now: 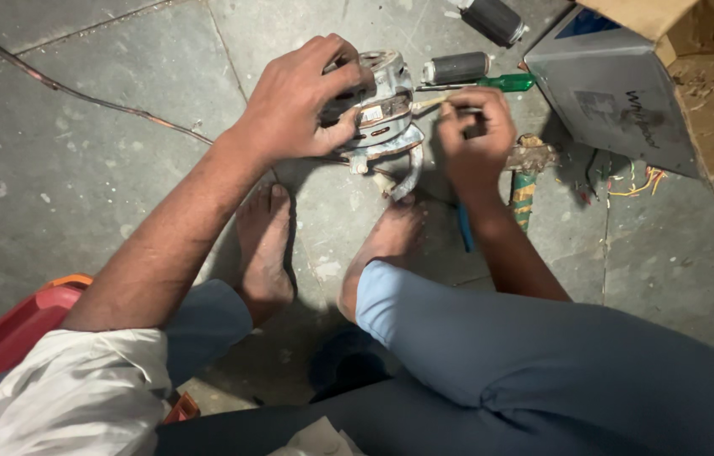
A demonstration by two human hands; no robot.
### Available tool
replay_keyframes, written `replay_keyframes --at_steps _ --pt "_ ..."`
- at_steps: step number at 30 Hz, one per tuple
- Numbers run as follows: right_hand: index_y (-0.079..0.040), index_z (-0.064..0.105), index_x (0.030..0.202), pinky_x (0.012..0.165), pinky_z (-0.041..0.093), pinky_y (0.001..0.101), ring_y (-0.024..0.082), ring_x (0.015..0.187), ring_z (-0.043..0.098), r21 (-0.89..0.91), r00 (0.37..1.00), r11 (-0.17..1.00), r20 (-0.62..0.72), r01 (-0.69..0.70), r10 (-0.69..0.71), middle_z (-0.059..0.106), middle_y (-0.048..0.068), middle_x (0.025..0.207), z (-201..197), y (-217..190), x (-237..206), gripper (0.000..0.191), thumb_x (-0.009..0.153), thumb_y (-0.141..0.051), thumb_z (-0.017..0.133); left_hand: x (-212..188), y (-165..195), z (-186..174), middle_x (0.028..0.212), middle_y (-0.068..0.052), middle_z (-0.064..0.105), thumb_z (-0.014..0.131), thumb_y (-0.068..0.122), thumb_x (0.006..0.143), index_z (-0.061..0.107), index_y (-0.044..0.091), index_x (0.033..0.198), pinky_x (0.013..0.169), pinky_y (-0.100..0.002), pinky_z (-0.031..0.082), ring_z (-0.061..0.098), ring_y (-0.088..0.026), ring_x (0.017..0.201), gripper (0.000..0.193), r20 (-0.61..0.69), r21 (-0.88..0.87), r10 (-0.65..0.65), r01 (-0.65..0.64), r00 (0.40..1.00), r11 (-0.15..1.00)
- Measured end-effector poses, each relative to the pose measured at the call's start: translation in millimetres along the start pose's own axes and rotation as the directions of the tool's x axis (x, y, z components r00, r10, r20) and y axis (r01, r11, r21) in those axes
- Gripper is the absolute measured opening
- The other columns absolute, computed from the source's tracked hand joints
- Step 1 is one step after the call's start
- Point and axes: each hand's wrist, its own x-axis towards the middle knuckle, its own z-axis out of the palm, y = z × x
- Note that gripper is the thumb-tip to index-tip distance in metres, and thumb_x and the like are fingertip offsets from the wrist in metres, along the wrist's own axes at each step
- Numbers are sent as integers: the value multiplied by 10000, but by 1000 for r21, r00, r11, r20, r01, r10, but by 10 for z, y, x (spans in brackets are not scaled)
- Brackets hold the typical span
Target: The person sits on the floor and disassembles an old washing machine motor, using pliers and a screwdriver to remove parts and a hammer to tap the assembly. They pull windings and components off the motor, set parts aside, and handle copper wire and spools around the work area.
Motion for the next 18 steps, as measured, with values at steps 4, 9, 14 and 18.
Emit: replay_keyframes --at_steps 4,9,14,18 --pt "-30 690 982 726 488 262 159 799 587 -156 994 982 -24 -108 105 628 79 1007 -214 250 -50 107 927 -2 778 -26 55 77 1275 -154 573 892 375 757 584 53 1350 993 -490 502 581 -380 1187 741 -102 -42 -35 31 994 999" --pt "-51 717 936 872 518 407 294 958 641 -446 991 888 112 112 -69 690 94 963 -349 472 -62 113 851 -20 783 -69 125 228 1354 -234 523 940 495 690 483 -21 1464 1004 -513 469 551 -440 1211 1036 -33 -149 -234 227 972 962" --pt "-74 742 891 866 515 423 280 918 646 -482 991 875 130 54 11 702 73 913 -360 628 -48 86 826 -54 794 -89 78 264 1336 -195 564 940 400 722 548 75 1476 1039 -467 508 597 -396 1230 909 86 -160 -365 374 927 913" --pt "-81 766 905 836 519 411 278 900 646 -504 987 863 154 39 45 707 71 899 -340 662 -77 88 825 -64 800 -66 32 206 1336 -191 581 958 406 713 563 89 1495 1043 -449 514 621 -378 1225 931 135 -237 -357 380 924 894"
